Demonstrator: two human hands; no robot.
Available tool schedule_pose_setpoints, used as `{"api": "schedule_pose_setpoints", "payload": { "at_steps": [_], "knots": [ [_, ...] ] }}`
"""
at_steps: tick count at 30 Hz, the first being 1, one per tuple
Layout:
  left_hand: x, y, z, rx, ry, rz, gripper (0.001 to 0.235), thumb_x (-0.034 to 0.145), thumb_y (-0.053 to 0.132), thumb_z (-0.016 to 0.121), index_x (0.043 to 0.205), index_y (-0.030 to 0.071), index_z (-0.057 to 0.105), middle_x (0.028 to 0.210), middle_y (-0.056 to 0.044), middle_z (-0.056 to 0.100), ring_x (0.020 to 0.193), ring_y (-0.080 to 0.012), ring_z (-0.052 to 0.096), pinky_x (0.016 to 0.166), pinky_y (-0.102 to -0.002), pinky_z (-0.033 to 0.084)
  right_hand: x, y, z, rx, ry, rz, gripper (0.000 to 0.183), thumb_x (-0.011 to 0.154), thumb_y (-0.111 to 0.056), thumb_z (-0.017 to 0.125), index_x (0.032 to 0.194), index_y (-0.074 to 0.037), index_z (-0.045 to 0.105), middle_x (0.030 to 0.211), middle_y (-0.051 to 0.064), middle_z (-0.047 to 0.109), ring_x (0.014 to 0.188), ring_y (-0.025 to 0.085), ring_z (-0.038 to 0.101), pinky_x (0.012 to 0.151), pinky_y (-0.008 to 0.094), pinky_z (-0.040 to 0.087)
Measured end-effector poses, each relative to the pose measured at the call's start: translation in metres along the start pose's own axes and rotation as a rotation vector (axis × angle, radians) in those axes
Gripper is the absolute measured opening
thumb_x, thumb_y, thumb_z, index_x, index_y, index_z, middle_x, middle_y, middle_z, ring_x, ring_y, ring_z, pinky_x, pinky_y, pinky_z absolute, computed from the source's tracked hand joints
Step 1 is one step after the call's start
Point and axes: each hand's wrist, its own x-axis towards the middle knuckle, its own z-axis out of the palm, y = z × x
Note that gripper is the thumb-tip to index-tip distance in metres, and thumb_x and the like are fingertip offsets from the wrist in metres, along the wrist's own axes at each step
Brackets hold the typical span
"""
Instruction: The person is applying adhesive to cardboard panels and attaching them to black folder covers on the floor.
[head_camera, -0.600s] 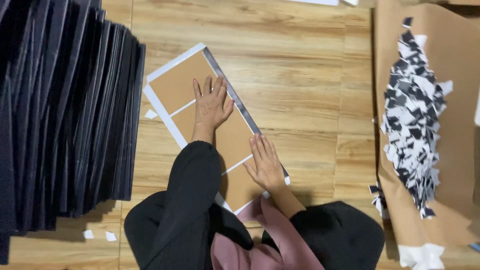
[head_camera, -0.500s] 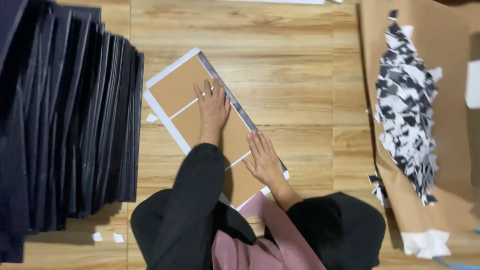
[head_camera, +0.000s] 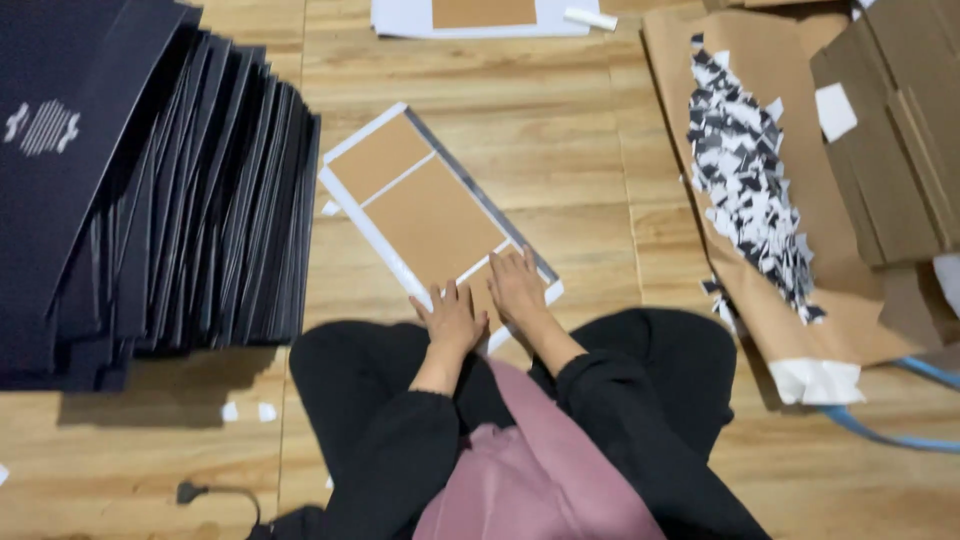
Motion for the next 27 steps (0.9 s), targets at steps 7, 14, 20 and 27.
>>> {"api": "schedule_pose_setpoints", "payload": {
  "at_steps": [7,14,20,27],
  "knots": [
    [-0.033,0.004,-0.015,-0.214,0.149,0.048,0.055,0.081,0.037,0.053,0.128,0.01,0.043,0.141,-0.013,0.028,0.134,-0.0345,0.017,0.095,-0.065,0.026,-0.07,0.004,-0.033,0.234,0.223,0.051,0.035,0.082,-0.02,0.051,0.117,-0.02,0.05,0.093,-0.002,0.049,0.087,0.02,0.049,0.08,0.035,0.04],
    [-0.041,0.007,-0.002,-0.056,0.169,0.177,0.05,0.08,0.039,0.054,0.123,0.013,0.049,0.142,-0.012,0.028,0.135,-0.0319,0.014,0.102,-0.064,-0.001,-0.084,-0.018,-0.05,0.16,-0.562,0.246,0.033,0.079,-0.048,0.054,0.081,-0.018,0.067,0.077,0.008,0.065,0.083,0.029,0.064,0.073,0.043,0.05],
    [-0.045,0.003,-0.015,-0.143,0.191,0.167,0.049,0.08,0.032,0.057,0.123,0.01,0.05,0.143,-0.015,0.025,0.135,-0.0328,0.011,0.104,-0.063,-0.001,-0.075,-0.02,-0.067,0.222,-0.73,0.261,0.052,0.078,-0.054,0.052,0.091,-0.006,0.066,0.091,0.021,0.065,0.095,0.038,0.06,0.08,0.048,0.047],
    [-0.016,0.011,-0.025,-0.145,0.261,0.29,0.052,0.077,0.035,0.059,0.123,0.013,0.049,0.142,-0.014,0.026,0.134,-0.0347,0.014,0.103,-0.064,0.005,-0.072,-0.014,-0.101,0.479,-0.718,0.381,0.037,0.079,-0.043,0.056,0.085,-0.008,0.066,0.084,0.015,0.067,0.094,0.034,0.061,0.08,0.044,0.047]
  ]
}}
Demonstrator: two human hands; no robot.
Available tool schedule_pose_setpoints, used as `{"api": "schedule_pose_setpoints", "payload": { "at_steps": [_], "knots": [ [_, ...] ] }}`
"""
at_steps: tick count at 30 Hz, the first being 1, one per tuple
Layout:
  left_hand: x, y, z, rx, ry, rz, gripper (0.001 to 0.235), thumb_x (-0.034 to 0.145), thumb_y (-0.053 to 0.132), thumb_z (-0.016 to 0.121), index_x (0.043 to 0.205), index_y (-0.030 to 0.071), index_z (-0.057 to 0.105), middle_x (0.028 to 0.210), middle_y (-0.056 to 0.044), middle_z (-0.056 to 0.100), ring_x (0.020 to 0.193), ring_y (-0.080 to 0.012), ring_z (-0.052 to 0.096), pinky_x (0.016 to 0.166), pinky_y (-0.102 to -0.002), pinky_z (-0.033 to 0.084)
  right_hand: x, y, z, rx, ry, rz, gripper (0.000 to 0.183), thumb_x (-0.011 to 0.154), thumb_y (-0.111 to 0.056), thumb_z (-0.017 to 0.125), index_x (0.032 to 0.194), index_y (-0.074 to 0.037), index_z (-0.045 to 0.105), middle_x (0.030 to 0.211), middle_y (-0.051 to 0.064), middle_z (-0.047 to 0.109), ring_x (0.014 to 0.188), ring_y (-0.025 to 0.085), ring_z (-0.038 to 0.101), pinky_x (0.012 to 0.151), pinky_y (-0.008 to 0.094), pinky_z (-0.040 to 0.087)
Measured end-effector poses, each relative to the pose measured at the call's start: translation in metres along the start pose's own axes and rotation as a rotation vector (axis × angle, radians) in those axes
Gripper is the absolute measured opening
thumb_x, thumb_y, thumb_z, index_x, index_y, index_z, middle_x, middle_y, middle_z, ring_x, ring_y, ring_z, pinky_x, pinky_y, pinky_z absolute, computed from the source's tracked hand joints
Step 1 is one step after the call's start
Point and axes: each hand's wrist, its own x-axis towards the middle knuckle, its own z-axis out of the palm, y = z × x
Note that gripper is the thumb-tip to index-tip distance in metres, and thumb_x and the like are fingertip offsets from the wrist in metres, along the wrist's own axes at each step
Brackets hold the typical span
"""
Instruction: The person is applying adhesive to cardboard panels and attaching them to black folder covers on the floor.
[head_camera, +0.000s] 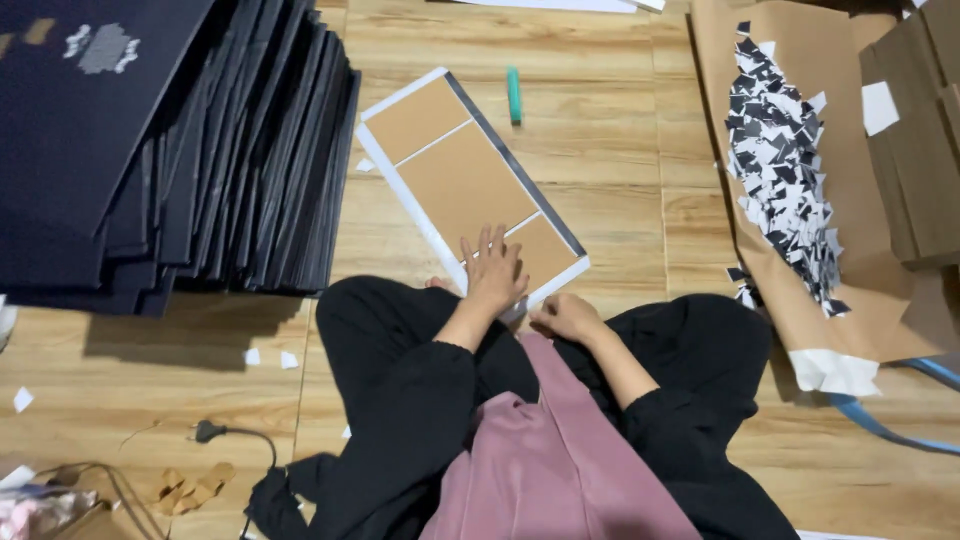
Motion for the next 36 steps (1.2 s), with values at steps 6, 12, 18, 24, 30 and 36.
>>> {"api": "schedule_pose_setpoints", "payload": {
  "at_steps": [6,12,18,24,30,36],
  "knots": [
    [0.072,-0.022,-0.013,0.136,0.064,0.013,0.056,0.08,0.035,0.058,0.129,0.013,0.042,0.144,-0.013,0.024,0.135,-0.0327,0.013,0.105,-0.062,0.005,0.065,0.051,-0.047,0.05,0.422,0.113,0.027,0.086,-0.036,0.051,0.094,-0.014,0.064,0.09,0.009,0.066,0.09,0.029,0.062,0.075,0.042,0.049],
    [0.133,-0.027,-0.019,0.256,0.019,0.097,0.062,0.085,0.039,0.049,0.139,0.02,0.025,0.149,-0.003,0.01,0.136,-0.0275,0.009,0.107,-0.059,0.005,0.14,0.07,-0.113,-0.048,0.466,-0.057,0.045,0.086,-0.036,0.056,0.125,-0.014,0.051,0.129,0.013,0.042,0.12,0.033,0.041,0.095,0.045,0.039],
    [0.159,-0.06,0.013,0.151,0.058,0.255,0.056,0.088,0.047,0.036,0.14,0.03,0.023,0.147,0.002,0.02,0.136,-0.0247,0.013,0.107,-0.057,0.006,0.08,0.084,-0.13,-0.277,0.288,-0.378,0.069,0.069,-0.044,0.065,0.125,-0.009,0.048,0.13,0.021,0.041,0.123,0.039,0.037,0.103,0.045,0.029],
    [0.162,-0.078,0.031,0.093,0.233,0.322,0.054,0.086,0.035,0.038,0.138,0.022,0.032,0.141,0.001,0.034,0.131,-0.0249,0.026,0.106,-0.055,0.012,0.065,0.153,-0.084,-0.444,0.244,-0.471,0.022,0.082,-0.023,0.055,0.103,-0.016,0.056,0.099,0.004,0.057,0.093,0.024,0.055,0.079,0.032,0.046],
    [0.157,-0.077,0.035,0.091,0.3,0.271,0.05,0.086,0.034,0.034,0.136,0.024,0.036,0.138,0.001,0.036,0.132,-0.0249,0.024,0.105,-0.057,0.012,0.055,0.138,-0.093,-0.22,0.208,-0.198,0.023,0.084,-0.026,0.05,0.106,-0.021,0.056,0.092,0.005,0.058,0.09,0.028,0.057,0.077,0.039,0.048],
    [0.156,-0.074,0.033,0.108,0.254,0.212,0.047,0.086,0.025,0.034,0.132,0.026,0.039,0.142,0.006,0.03,0.133,-0.0227,0.021,0.105,-0.058,0.012,0.158,0.029,-0.109,-0.028,0.621,-0.568,0.02,0.087,-0.018,0.059,0.105,-0.012,0.062,0.086,0.002,0.058,0.082,0.021,0.059,0.071,0.03,0.049]
  ]
}}
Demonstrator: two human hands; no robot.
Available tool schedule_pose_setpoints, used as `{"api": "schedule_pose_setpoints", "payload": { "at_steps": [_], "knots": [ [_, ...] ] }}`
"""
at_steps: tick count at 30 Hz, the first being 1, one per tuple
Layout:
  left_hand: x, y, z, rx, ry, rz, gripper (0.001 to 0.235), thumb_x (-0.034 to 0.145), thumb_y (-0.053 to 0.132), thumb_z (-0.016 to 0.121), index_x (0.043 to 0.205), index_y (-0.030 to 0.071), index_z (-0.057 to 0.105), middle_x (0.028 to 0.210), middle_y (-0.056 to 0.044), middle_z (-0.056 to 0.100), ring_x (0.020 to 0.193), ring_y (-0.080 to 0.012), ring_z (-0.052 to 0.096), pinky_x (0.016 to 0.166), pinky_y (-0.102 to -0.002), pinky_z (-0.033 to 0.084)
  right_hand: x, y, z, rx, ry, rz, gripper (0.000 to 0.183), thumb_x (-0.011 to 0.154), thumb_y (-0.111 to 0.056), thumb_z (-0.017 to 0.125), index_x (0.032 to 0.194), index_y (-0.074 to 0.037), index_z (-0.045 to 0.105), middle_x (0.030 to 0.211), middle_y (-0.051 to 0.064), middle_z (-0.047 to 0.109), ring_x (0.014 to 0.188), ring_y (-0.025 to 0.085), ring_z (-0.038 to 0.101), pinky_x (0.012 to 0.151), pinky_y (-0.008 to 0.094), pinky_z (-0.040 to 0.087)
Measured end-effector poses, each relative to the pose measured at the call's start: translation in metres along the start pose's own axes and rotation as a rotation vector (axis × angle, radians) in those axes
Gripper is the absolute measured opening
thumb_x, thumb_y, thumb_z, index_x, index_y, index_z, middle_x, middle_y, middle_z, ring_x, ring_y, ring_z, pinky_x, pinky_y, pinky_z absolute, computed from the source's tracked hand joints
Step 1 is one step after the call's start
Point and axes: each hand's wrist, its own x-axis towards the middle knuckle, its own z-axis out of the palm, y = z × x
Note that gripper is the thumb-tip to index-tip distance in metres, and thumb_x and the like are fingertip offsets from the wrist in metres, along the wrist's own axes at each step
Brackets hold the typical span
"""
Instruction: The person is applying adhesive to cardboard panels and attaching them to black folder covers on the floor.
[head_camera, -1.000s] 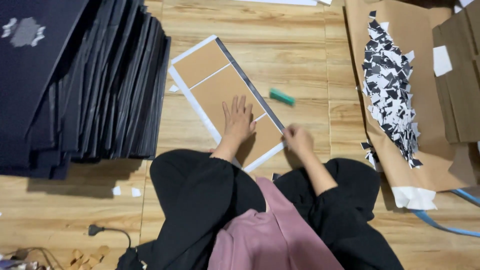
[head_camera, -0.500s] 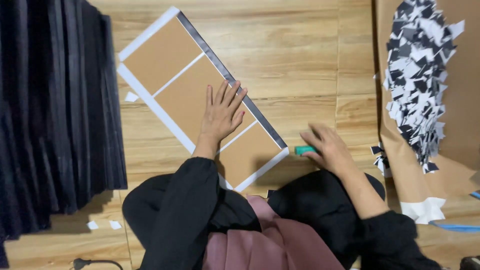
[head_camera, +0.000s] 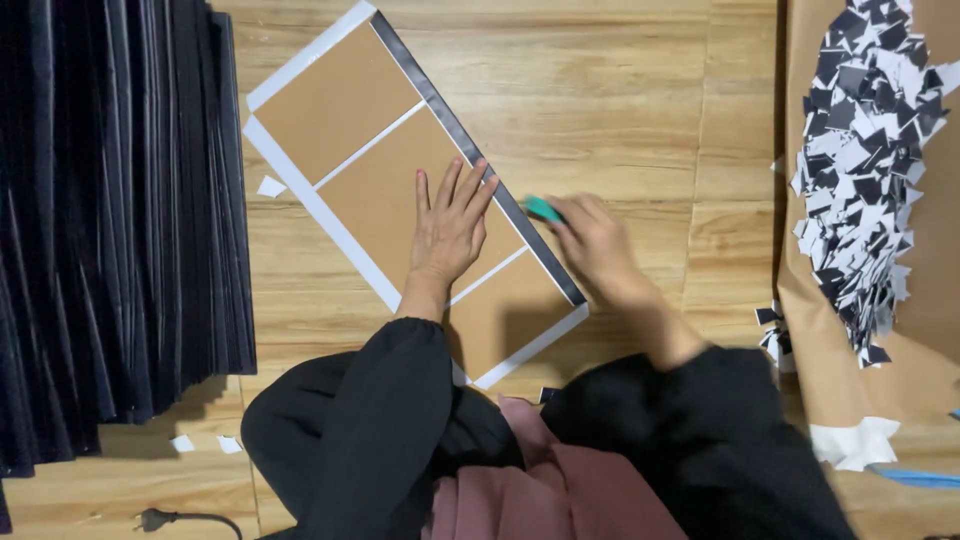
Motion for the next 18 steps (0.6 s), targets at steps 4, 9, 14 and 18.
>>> {"api": "schedule_pose_setpoints", "payload": {
  "at_steps": [4,9,14,18],
  "knots": [
    [-0.003,-0.001,0.0,-0.007,-0.024,-0.008,0.046,0.086,0.022,0.035,0.131,0.027,0.039,0.142,0.006,0.029,0.133,-0.0221,0.021,0.105,-0.058,0.013,-0.026,-0.015,0.026,-0.138,-0.063,-0.041,0.015,0.087,-0.022,0.055,0.098,-0.013,0.059,0.079,0.001,0.052,0.078,0.02,0.056,0.066,0.031,0.048],
    [-0.001,-0.002,0.002,0.033,-0.04,-0.003,0.047,0.085,0.021,0.036,0.132,0.026,0.038,0.143,0.006,0.028,0.133,-0.023,0.02,0.105,-0.059,0.013,-0.096,-0.026,0.009,-0.186,-0.163,-0.098,0.01,0.089,-0.019,0.049,0.095,-0.014,0.055,0.084,-0.002,0.053,0.081,0.017,0.056,0.067,0.025,0.046],
    [0.001,-0.001,-0.004,0.009,-0.013,0.001,0.047,0.084,0.019,0.036,0.132,0.024,0.039,0.143,0.005,0.028,0.132,-0.0237,0.022,0.104,-0.059,0.014,-0.071,0.013,0.022,-0.167,-0.055,-0.063,0.017,0.088,-0.026,0.049,0.096,-0.013,0.058,0.081,0.003,0.053,0.082,0.022,0.056,0.069,0.031,0.048],
    [-0.006,0.0,0.001,-0.007,-0.022,-0.003,0.049,0.084,0.02,0.036,0.132,0.025,0.037,0.142,0.004,0.029,0.132,-0.024,0.023,0.104,-0.06,0.014,-0.132,0.005,0.027,-0.304,-0.224,-0.016,0.018,0.089,-0.029,0.041,0.079,-0.017,0.051,0.07,0.002,0.046,0.071,0.023,0.053,0.059,0.033,0.045]
  ]
}}
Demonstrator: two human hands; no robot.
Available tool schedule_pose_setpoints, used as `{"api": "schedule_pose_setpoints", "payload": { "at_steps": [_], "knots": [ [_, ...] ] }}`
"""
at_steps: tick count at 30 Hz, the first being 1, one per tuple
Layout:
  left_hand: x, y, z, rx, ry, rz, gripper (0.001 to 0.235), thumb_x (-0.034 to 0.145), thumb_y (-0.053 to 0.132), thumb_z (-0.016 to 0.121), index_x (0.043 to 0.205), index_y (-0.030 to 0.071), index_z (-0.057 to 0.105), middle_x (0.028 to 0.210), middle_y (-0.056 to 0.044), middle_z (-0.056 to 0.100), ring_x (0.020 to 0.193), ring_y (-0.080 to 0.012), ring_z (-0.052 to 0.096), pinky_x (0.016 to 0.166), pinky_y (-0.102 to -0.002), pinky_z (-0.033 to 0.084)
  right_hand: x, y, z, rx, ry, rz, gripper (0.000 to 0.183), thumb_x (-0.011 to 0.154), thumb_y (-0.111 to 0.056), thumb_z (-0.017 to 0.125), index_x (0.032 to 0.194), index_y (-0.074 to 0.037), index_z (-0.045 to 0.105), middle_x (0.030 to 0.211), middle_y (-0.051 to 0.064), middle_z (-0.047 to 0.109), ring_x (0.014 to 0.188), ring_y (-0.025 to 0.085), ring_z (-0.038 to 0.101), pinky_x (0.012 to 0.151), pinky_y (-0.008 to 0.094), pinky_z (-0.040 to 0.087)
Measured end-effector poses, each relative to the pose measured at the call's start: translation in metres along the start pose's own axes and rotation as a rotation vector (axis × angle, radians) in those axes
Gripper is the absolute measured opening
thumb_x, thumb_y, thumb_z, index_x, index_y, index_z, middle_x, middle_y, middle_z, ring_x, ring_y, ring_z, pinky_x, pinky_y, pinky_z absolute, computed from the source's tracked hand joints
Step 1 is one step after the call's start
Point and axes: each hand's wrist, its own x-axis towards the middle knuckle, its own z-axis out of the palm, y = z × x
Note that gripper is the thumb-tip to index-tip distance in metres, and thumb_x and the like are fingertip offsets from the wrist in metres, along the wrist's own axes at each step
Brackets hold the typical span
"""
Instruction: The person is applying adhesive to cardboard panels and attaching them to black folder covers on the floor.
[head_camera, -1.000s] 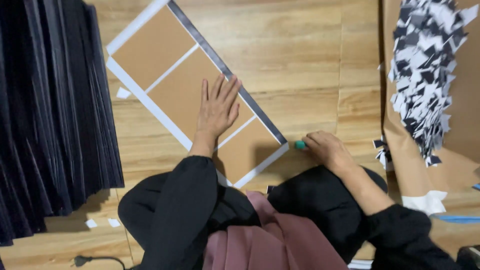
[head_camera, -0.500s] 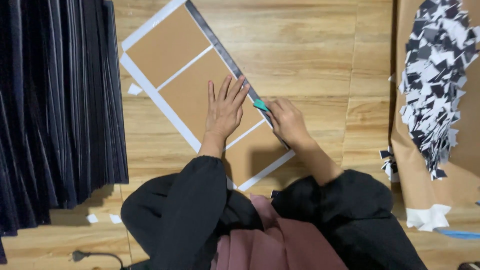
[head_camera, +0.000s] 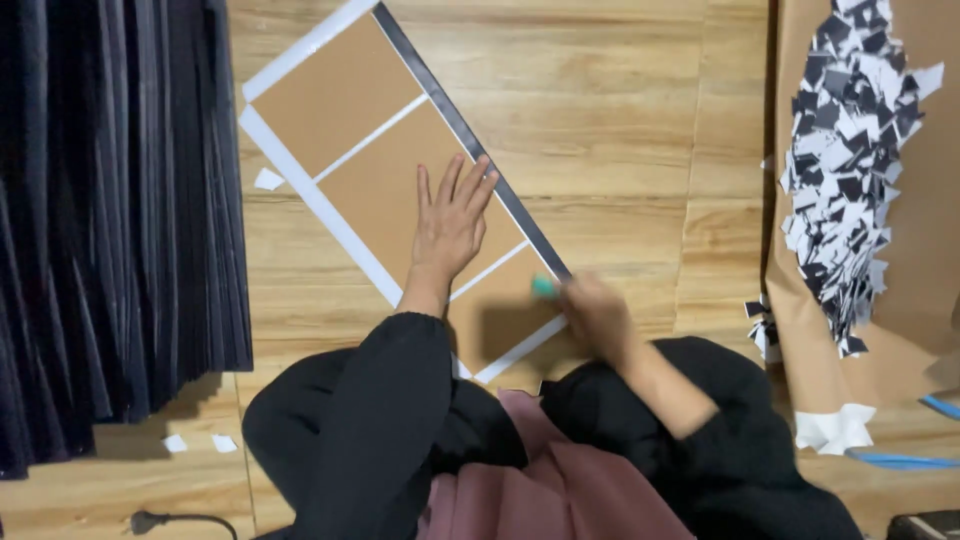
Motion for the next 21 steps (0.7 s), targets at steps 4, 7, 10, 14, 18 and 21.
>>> {"api": "schedule_pose_setpoints", "payload": {
  "at_steps": [4,7,10,14,18,21],
  "knots": [
    [0.022,-0.015,0.01,-0.037,0.071,-0.011,0.05,0.082,0.022,0.041,0.131,0.024,0.039,0.137,0.003,0.038,0.128,-0.0257,0.029,0.104,-0.059,0.014,0.021,0.008,-0.014,0.123,-0.182,0.043,0.017,0.082,-0.03,0.051,0.095,-0.018,0.051,0.08,0.003,0.052,0.081,0.025,0.057,0.064,0.037,0.049],
    [0.04,-0.038,0.002,0.084,-0.046,0.01,0.052,0.084,0.033,0.042,0.135,0.029,0.035,0.136,0.006,0.039,0.127,-0.0227,0.029,0.106,-0.057,0.012,0.085,0.029,-0.015,0.122,-0.002,0.019,0.017,0.08,-0.026,0.059,0.088,-0.011,0.058,0.073,0.01,0.051,0.073,0.031,0.056,0.066,0.038,0.048],
    [0.052,-0.062,-0.029,0.103,-0.021,0.0,0.053,0.086,0.031,0.044,0.138,0.022,0.034,0.146,0.001,0.026,0.133,-0.0293,0.017,0.105,-0.059,0.008,0.189,0.005,-0.042,0.284,0.163,0.008,0.019,0.08,-0.022,0.063,0.097,-0.015,0.058,0.083,0.004,0.055,0.081,0.026,0.058,0.069,0.035,0.049],
    [0.049,-0.07,-0.026,-0.001,-0.083,-0.074,0.053,0.088,0.028,0.031,0.14,0.024,0.026,0.146,0.005,0.024,0.134,-0.0251,0.014,0.106,-0.059,0.003,0.221,-0.015,-0.022,0.227,0.188,-0.012,0.018,0.079,-0.017,0.063,0.095,-0.01,0.059,0.081,0.008,0.052,0.079,0.028,0.057,0.068,0.037,0.048],
    [0.049,-0.075,-0.016,0.0,-0.054,-0.069,0.055,0.087,0.024,0.034,0.141,0.023,0.023,0.146,0.006,0.024,0.134,-0.0259,0.016,0.105,-0.06,0.005,0.194,-0.013,-0.019,0.124,-0.013,-0.096,0.013,0.078,-0.023,0.061,0.089,-0.016,0.061,0.075,0.001,0.051,0.075,0.021,0.057,0.066,0.029,0.048],
    [0.045,-0.072,-0.017,-0.012,-0.037,-0.071,0.056,0.088,0.024,0.032,0.142,0.022,0.017,0.146,0.005,0.025,0.134,-0.0252,0.017,0.106,-0.059,0.004,0.238,-0.012,-0.034,0.259,0.155,-0.058,0.015,0.082,-0.015,0.06,0.096,-0.008,0.059,0.079,0.01,0.049,0.078,0.031,0.055,0.068,0.039,0.046]
  ]
}}
